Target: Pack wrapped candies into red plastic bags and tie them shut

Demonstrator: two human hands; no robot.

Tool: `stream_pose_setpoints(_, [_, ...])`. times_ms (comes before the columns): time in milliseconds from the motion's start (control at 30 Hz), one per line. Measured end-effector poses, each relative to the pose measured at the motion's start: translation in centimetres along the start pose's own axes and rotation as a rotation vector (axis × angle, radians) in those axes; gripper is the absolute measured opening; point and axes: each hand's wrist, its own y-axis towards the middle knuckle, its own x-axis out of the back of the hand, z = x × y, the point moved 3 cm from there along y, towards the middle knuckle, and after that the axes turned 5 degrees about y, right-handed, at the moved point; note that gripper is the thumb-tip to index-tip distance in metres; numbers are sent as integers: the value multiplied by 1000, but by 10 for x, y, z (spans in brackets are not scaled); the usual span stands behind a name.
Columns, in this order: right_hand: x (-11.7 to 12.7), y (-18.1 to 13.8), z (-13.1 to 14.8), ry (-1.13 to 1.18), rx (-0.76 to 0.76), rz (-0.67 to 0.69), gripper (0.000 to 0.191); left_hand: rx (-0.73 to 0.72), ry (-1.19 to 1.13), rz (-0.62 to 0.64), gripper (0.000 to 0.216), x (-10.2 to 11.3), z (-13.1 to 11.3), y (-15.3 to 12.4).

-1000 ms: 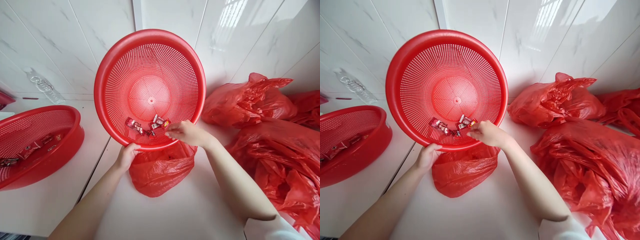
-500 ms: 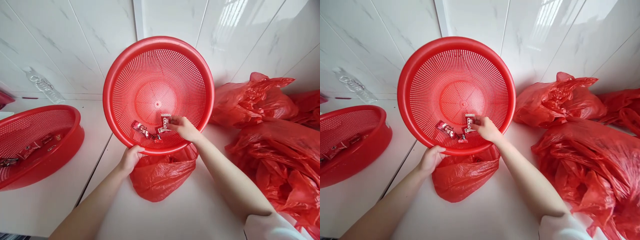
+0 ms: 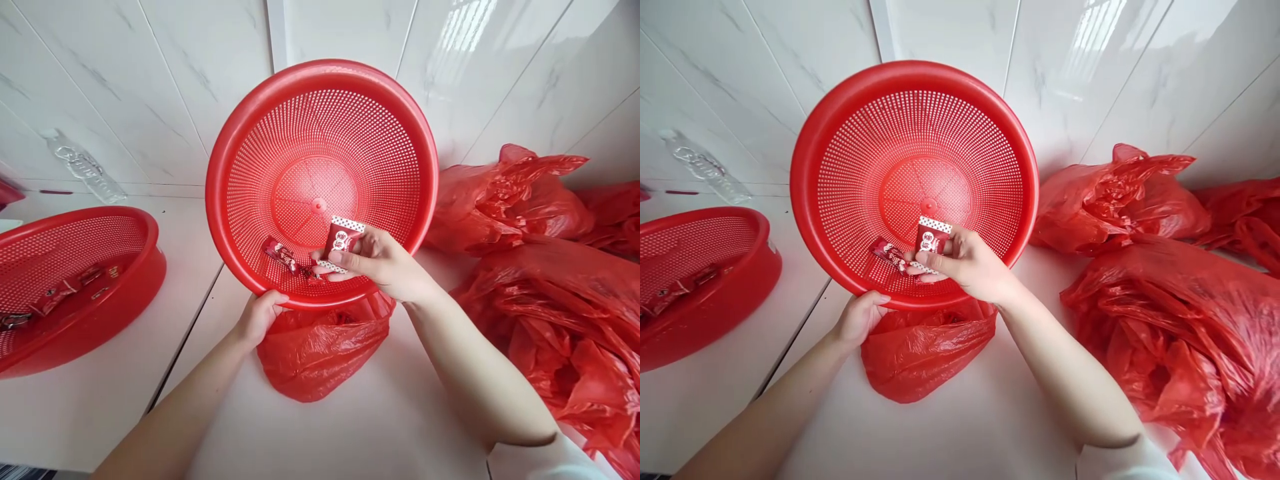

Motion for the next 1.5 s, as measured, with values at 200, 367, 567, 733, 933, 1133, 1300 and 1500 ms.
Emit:
stream_pose_setpoints(200, [-12,-4,1,205,-13,48,34,25,4,-22,38,0,-1,0])
stream_pose_setpoints(367, [-12,-8,4,290,-71,67,44,-13,-2,-10,41,2,-1,2])
stream_pose_setpoints(567, [-11,-6,1,365,-95,93,49,-39,-43,10,43,8,0,5])
stream_pose_setpoints(733, [-5,2,-6,423,-112,76,29,-54,-71,-12,41,11,-2,8])
stream_pose_setpoints(933, [16,0,-2,-181,14,31,27,-53,-67,-79,31,14,-3,10])
stream_pose_setpoints(1133, [14,-11,-14,-978,-204,444,19,-28,-65,-101,31,14,-5,10])
stream_pose_setpoints(1300, [23,8,-31,-1235,-7,42,28,-42,-40,-58,28,14,-2,10])
stream_pose_setpoints(1500, [33,17,-57,-1359,-83,148,56,-62,-35,-72,26,12,1,8])
